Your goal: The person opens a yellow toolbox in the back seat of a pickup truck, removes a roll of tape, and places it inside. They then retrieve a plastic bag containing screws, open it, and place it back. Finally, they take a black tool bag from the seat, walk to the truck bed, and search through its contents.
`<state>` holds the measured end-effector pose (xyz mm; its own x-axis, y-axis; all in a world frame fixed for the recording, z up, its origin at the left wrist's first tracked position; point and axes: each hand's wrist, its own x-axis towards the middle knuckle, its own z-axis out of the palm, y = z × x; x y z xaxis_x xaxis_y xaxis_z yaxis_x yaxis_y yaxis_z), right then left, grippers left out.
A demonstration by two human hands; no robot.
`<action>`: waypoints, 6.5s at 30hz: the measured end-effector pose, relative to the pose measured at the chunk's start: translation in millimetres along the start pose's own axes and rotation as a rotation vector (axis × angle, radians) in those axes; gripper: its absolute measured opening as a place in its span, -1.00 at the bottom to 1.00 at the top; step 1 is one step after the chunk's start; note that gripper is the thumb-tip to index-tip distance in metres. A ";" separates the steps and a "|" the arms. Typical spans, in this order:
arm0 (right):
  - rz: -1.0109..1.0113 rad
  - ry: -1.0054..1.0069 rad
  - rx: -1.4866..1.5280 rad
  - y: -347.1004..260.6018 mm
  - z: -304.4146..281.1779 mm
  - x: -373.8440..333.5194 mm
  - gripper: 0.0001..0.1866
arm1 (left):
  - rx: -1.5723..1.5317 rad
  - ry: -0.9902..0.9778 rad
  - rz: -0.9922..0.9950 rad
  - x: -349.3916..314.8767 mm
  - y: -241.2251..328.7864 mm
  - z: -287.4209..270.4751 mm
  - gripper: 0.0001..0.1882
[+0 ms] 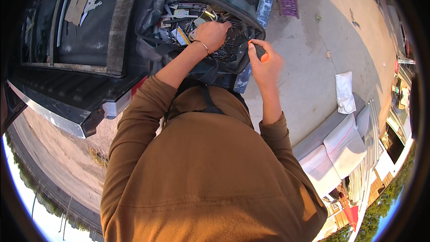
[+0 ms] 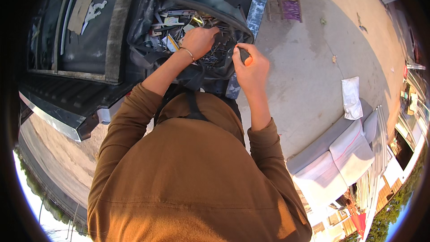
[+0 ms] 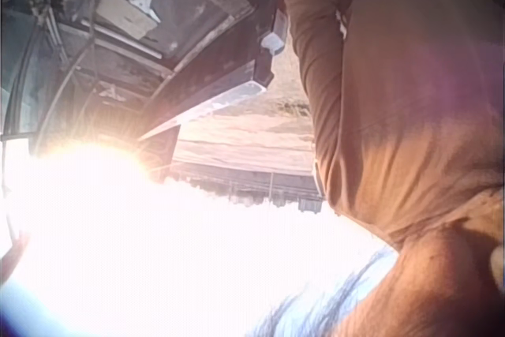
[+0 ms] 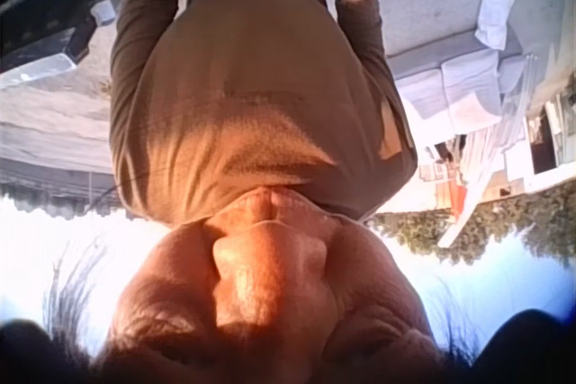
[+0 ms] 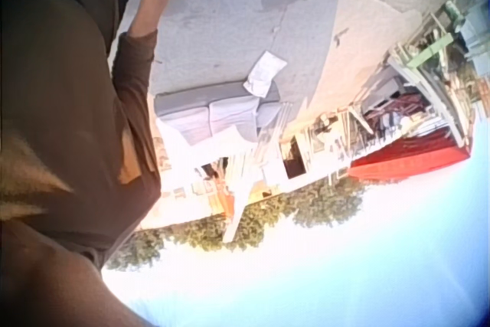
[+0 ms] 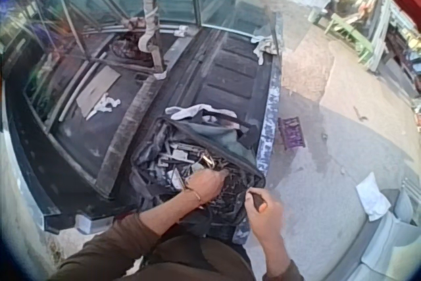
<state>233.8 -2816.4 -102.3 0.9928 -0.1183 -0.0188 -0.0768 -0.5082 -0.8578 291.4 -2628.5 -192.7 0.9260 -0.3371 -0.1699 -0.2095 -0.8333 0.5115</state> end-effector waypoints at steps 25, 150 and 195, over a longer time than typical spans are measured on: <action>-0.049 0.148 0.150 17.9 28.7 -12.7 -0.82 | -0.048 0.271 -0.064 3.3 4.7 -4.7 -0.74; -0.026 0.005 -0.095 4.9 9.4 -49.7 -0.85 | 0.195 -0.036 0.073 -24.1 -3.2 24.3 -0.76; 0.114 -0.139 -0.096 -3.7 -3.9 -56.2 -0.85 | 0.100 -0.106 0.054 -38.7 -2.7 -3.3 -0.88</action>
<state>178.0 -2811.2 -96.2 0.9798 -0.0638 -0.1895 -0.1910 -0.5780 -0.7933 257.2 -2611.8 -184.7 0.8755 -0.4222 -0.2350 -0.2931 -0.8507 0.4363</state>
